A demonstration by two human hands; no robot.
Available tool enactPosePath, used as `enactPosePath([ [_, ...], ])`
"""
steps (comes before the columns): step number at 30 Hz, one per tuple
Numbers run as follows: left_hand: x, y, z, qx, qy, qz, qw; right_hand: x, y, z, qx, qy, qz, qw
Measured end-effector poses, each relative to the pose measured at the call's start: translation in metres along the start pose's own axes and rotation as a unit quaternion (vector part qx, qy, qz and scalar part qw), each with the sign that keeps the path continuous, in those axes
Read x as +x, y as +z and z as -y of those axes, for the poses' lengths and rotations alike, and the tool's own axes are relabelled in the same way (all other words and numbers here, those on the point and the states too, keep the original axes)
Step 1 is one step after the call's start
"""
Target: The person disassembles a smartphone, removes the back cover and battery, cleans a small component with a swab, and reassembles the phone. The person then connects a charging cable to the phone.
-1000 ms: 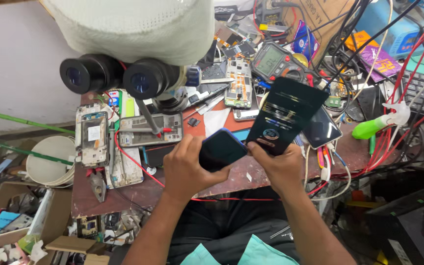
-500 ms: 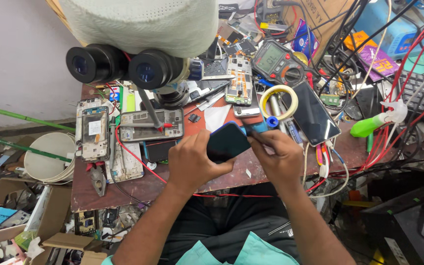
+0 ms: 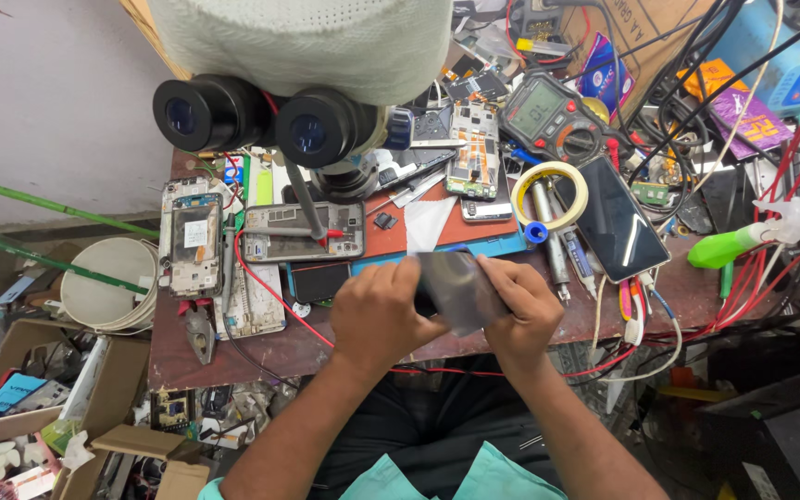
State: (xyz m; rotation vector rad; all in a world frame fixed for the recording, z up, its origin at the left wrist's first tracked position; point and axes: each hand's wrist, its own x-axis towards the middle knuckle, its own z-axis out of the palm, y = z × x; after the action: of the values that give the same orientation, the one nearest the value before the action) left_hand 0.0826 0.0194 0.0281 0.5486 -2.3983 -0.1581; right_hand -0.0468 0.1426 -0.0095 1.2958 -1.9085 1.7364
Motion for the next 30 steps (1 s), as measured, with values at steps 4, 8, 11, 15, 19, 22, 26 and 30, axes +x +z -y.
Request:
enactPosePath([
  [4, -0.001, 0.006, 0.000, -0.003, -0.018, 0.037, 0.999, -0.002, 0.004, -0.002, -0.019, -0.017, -0.007, 1.000],
  [8, -0.002, 0.007, 0.003, -0.001, -0.007, 0.037, 0.999, 0.003, 0.003, -0.003, -0.034, -0.026, 0.008, 0.999],
  [11, -0.003, 0.005, 0.005, -0.002, 0.014, 0.015, 1.000, 0.006, 0.004, 0.000, -0.031, -0.030, 0.001, 0.999],
  [15, -0.001, 0.005, 0.005, 0.001, -0.002, 0.044, 0.999, 0.007, 0.008, 0.004, -0.042, 0.009, 0.000, 0.999],
  [19, -0.001, 0.009, 0.003, -0.001, -0.015, 0.053, 0.998, 0.009, 0.005, 0.003, -0.052, 0.029, 0.011, 0.998],
  [22, -0.004, 0.014, 0.001, -0.027, -0.023, 0.050, 0.998, 0.012, -0.007, -0.002, -0.066, -0.016, 0.061, 0.996],
  [26, -0.006, 0.019, 0.004, -0.055, -0.017, 0.044, 0.997, 0.019, -0.011, -0.011, -0.061, -0.066, 0.086, 0.992],
  [30, -0.008, 0.025, 0.005, 0.029, -0.023, 0.127, 0.991, 0.017, -0.007, -0.012, -0.070, -0.029, 0.099, 0.992],
])
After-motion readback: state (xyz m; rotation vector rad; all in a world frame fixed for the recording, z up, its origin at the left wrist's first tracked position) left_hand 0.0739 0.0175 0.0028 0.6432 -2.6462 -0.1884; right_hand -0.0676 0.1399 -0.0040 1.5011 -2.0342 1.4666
